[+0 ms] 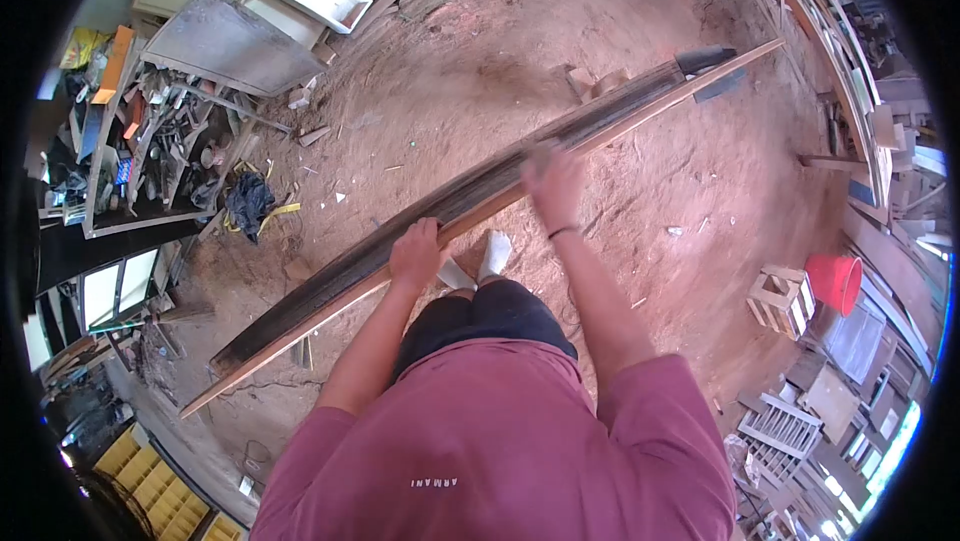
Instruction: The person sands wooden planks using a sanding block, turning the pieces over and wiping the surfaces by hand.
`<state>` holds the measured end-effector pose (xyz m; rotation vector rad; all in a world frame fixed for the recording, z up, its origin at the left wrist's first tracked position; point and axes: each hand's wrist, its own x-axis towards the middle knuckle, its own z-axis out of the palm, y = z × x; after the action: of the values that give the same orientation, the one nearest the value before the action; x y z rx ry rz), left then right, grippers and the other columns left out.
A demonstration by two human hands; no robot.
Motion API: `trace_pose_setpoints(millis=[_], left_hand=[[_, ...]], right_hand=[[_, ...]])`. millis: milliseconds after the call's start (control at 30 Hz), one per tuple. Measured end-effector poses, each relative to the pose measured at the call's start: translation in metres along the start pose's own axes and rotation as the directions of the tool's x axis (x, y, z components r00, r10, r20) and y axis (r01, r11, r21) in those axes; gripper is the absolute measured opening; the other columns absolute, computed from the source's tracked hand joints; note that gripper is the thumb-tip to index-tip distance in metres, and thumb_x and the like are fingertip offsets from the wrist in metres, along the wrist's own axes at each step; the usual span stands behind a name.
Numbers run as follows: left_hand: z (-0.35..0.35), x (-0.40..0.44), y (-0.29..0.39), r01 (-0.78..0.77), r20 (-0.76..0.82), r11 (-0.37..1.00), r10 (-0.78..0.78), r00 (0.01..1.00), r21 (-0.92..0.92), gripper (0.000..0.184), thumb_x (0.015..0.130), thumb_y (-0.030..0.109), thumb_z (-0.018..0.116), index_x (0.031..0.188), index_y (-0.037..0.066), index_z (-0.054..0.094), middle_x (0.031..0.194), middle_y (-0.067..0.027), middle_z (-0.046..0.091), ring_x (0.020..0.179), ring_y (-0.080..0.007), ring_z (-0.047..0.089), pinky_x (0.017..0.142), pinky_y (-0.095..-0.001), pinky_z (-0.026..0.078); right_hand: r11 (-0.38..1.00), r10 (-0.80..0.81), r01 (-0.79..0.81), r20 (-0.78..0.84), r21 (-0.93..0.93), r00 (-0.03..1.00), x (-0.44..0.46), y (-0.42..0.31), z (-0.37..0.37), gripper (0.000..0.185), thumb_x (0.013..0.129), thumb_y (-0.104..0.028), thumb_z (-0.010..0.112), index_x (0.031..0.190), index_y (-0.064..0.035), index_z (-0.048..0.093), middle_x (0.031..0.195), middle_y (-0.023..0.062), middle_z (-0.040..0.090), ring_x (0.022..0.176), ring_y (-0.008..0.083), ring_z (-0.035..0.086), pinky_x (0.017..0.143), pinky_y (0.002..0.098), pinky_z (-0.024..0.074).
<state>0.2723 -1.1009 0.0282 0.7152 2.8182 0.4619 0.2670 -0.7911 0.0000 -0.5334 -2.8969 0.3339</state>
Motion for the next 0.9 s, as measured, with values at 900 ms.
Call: trace_pose_setpoints(millis=[900], left_hand=[[-0.004,0.000,0.002,0.006,-0.014,1.000,-0.006,1.000,-0.004,0.036,0.091,0.037,0.084,0.112,0.013,0.070,0.106,-0.0066,0.073,0.101,-0.0301,0.075,0.080,-0.0454,0.061]], right_hand=[[0.999,0.026,-0.013,-0.326,0.042,0.945,0.097,0.099,-0.037,0.047,0.102,-0.045,0.063,0.098,0.0011,0.064,0.090,0.0132,0.060,0.089,0.0288,0.058,0.082,0.0466,0.0515]])
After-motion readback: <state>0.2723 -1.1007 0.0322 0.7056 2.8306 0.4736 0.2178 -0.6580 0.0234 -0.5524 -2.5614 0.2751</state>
